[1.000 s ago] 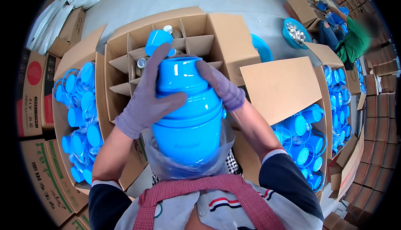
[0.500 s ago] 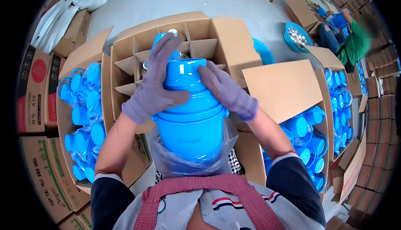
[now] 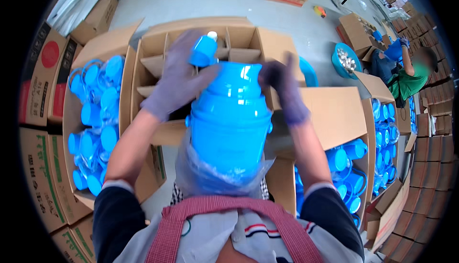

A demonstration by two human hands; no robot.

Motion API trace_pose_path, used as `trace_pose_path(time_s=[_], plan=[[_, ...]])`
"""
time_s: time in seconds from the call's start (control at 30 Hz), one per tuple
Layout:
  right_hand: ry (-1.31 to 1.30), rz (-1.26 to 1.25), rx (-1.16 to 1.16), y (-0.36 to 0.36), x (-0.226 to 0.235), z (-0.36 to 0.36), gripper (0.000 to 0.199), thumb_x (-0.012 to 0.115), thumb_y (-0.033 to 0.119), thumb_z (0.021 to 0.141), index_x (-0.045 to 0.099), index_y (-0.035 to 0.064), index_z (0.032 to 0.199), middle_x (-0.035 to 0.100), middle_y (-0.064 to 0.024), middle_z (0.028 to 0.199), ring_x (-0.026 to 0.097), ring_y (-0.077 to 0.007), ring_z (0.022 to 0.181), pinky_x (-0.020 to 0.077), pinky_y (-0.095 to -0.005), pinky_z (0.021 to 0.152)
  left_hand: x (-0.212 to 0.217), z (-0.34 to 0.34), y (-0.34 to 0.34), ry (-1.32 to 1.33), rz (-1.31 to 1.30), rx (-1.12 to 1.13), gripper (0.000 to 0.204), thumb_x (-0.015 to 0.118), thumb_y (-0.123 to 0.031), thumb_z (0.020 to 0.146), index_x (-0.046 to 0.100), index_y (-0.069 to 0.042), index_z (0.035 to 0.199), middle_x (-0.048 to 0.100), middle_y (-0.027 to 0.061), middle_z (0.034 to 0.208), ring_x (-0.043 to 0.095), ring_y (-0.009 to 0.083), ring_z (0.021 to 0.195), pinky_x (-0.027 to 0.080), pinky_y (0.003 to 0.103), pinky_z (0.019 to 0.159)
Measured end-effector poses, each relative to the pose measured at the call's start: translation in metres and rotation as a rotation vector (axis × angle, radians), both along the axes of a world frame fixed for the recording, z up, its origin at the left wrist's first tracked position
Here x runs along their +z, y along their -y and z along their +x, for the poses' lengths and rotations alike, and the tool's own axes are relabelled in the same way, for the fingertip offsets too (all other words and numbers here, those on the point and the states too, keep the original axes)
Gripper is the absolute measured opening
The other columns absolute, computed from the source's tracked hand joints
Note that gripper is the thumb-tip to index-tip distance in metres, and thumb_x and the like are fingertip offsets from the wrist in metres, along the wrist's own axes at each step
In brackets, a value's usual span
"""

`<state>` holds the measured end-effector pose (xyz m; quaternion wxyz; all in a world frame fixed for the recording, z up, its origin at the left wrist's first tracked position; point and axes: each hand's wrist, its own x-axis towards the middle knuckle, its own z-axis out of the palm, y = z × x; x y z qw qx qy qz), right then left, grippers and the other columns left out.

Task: The person assembles blue plastic pitchers by inserting stainless steel inner containers into the plastic shells and screwing on the lids. They then place the completed units into a cardboard box.

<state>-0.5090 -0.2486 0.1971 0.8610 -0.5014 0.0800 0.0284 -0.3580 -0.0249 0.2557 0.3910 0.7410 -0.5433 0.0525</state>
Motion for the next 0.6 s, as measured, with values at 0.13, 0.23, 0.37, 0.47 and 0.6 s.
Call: trace_pose_path(time_s=[0.13, 0.23, 0.37, 0.47, 0.6], plan=[[0.019, -0.399, -0.308, -0.044, -0.006, -0.005, 0.088, 0.015, 0.074, 0.091, 0.052, 0.0028, 0.127, 0.062, -0.0113, 0.113, 0.059, -0.0210, 0.100, 0.0490, -0.0341, 0.088, 0.031, -0.033, 0.025, 0.189, -0.081, -0.204, 0.070, 0.081, -0.041, 0.062, 0.053, -0.008, 0.118, 0.057, 0.0155, 0.109, 0.053, 0.0366, 0.107, 0.042, 0.045, 0.096], [0.304, -0.252, 0.069, 0.003, 0.022, -0.041, 0.099, 0.004, 0.077, 0.087, 0.057, -0.0004, 0.119, 0.066, -0.0160, 0.105, 0.063, -0.0247, 0.090, 0.0503, -0.0343, 0.080, -0.006, 0.027, -0.035, 0.106, 0.238, 0.030, 0.092, 0.084, -0.030, 0.060, 0.040, -0.003, 0.137, 0.040, 0.0212, 0.139, 0.037, 0.0388, 0.131, 0.033, 0.046, 0.108], [0.148, -0.887, -0.351, -0.027, -0.020, -0.005, 0.082, 0.020, 0.067, 0.095, 0.050, -0.0017, 0.129, 0.059, -0.0173, 0.118, 0.057, -0.0240, 0.107, 0.0443, -0.0354, 0.095, 0.033, -0.044, 0.025, 0.092, -0.061, -0.299, 0.096, 0.081, -0.037, 0.062, 0.036, -0.005, 0.141, 0.036, 0.0188, 0.143, 0.030, 0.0376, 0.136, 0.023, 0.048, 0.113], [-0.137, -0.438, -0.172, -0.071, 0.063, -0.019, 0.084, 0.016, 0.064, 0.097, 0.037, -0.0041, 0.140, 0.053, -0.0195, 0.130, 0.049, -0.0249, 0.124, 0.0346, -0.0316, 0.108, 0.019, -0.016, -0.001, -0.150, 0.122, -0.321, 0.098, 0.083, -0.037, 0.060, 0.037, -0.006, 0.141, 0.042, 0.0188, 0.139, 0.030, 0.0375, 0.136, 0.024, 0.047, 0.113], [0.244, -0.408, -0.128, 0.003, 0.018, -0.028, 0.080, 0.017, 0.062, 0.098, 0.049, -0.0045, 0.128, 0.060, -0.0186, 0.121, 0.057, -0.0267, 0.113, 0.0361, -0.0353, 0.107, -0.016, 0.022, -0.017, -0.099, 0.075, 0.027, 0.100, 0.085, -0.032, 0.058, 0.035, -0.007, 0.141, 0.039, 0.0180, 0.140, 0.031, 0.0390, 0.135, 0.028, 0.046, 0.111]])
